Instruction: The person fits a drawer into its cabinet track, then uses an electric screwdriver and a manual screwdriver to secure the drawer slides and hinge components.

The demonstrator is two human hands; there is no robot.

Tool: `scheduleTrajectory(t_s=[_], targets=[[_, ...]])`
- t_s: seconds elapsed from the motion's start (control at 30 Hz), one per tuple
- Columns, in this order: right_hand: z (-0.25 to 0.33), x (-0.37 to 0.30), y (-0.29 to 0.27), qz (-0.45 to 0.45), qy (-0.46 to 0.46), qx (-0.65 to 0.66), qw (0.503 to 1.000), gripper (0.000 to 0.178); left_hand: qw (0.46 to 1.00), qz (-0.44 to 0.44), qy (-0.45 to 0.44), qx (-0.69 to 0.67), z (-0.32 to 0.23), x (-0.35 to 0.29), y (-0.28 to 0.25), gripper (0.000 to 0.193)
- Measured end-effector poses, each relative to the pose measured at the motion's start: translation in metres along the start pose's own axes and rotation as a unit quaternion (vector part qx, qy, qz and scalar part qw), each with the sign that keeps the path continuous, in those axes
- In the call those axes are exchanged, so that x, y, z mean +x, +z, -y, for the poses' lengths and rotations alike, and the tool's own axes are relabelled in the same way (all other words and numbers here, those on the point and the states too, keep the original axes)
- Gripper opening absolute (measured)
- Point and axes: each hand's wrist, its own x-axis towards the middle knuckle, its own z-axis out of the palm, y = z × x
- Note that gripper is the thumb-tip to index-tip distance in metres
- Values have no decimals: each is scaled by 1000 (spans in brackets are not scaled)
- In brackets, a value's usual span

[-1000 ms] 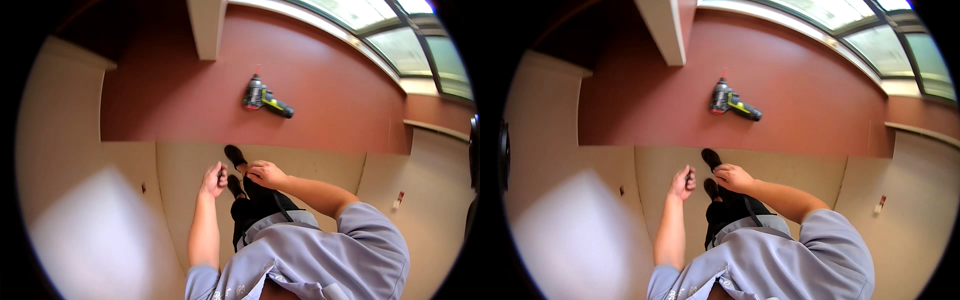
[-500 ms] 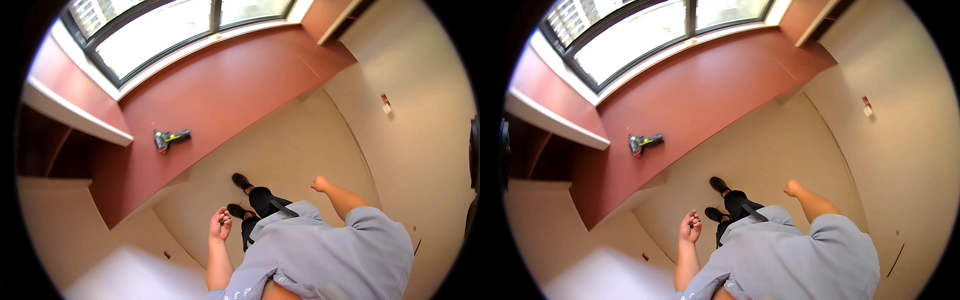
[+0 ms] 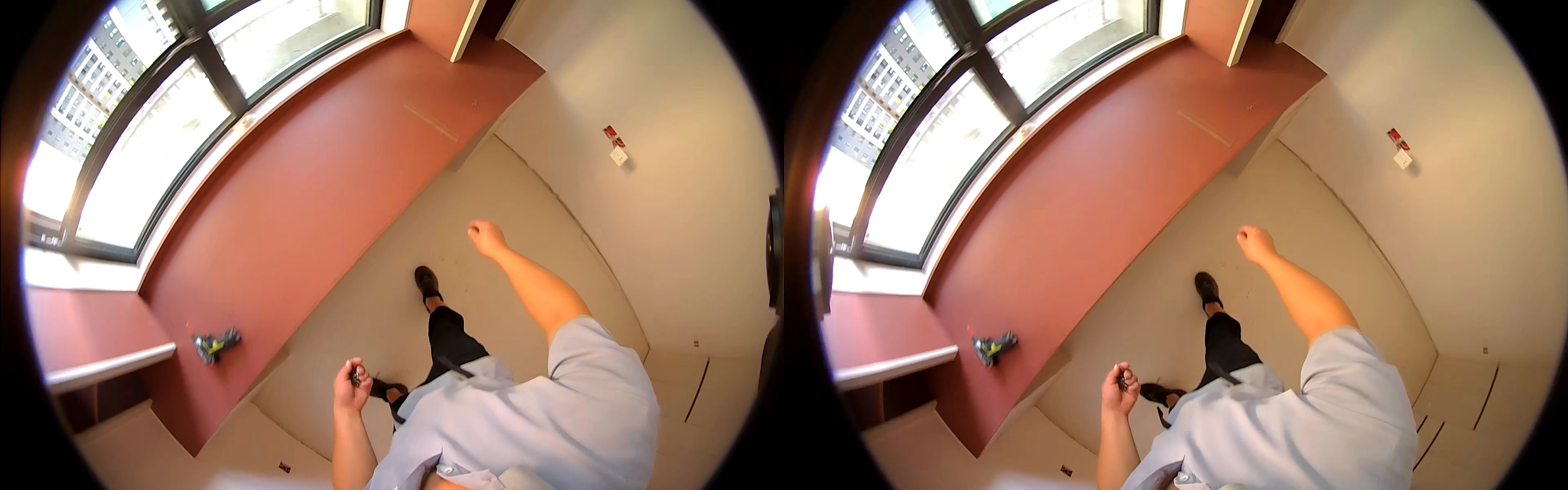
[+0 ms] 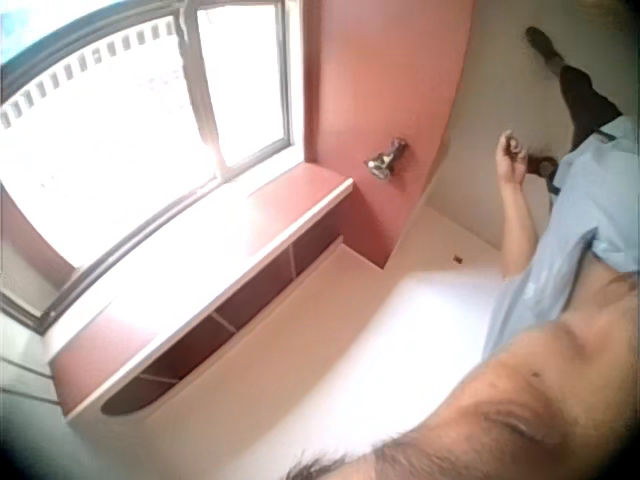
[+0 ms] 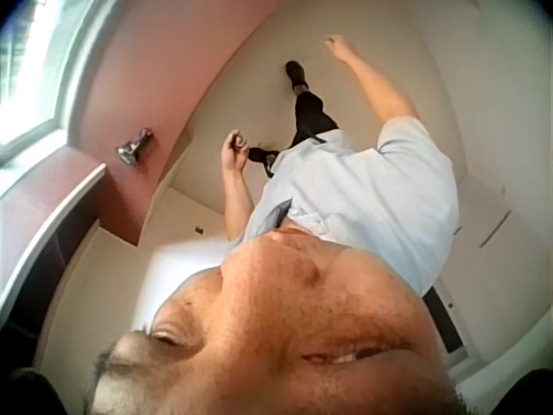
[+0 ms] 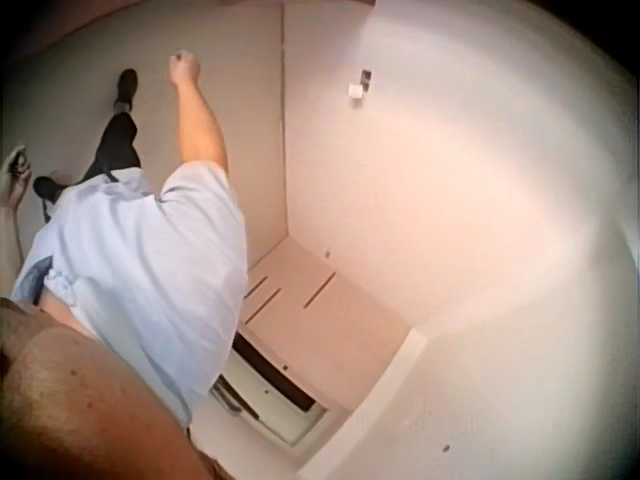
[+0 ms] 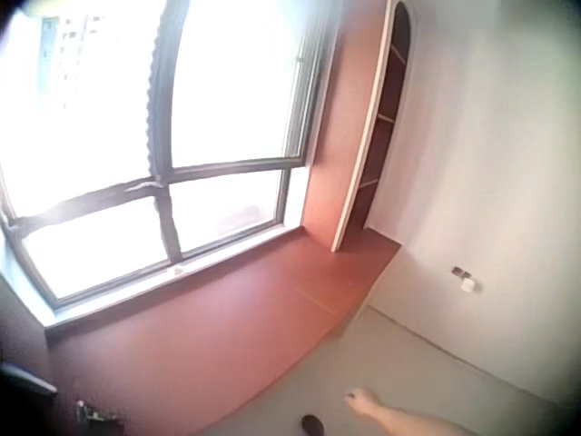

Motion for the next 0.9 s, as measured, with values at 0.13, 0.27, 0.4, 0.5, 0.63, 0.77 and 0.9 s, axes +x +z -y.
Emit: scheduleTrajectory(t_s=[0.13, 0.27, 0.4, 0.5, 0.63, 0.77, 0.9], targets=[[-26, 214, -60, -185, -69, -54, 979, 30, 995, -67, -58, 49, 43, 120, 91, 25], [-26, 375, -105, -236, -94, -19, 967, 35, 986, -54, -125, 99, 79, 266, 184, 24], [-55, 469, -137, -252, -156, -35, 955, 36, 981, -72, -176, 39, 114, 423, 282, 26], [-68, 490, -131, -206, -209, 4, 956, 29, 982, 7, -189, -10, 138, 523, 327, 30], [-92, 462, -111, -226, -287, 19, 931, 22, 978, 57, -196, -39, 166, 614, 408, 30], [-106, 372, -82, -222, -353, 55, 907, 13, 981, 114, -152, -24, 185, 646, 466, 29], [-81, 310, -75, -198, -315, 146, 917, 11, 970, 175, -166, 15, 181, 639, 467, 27]])
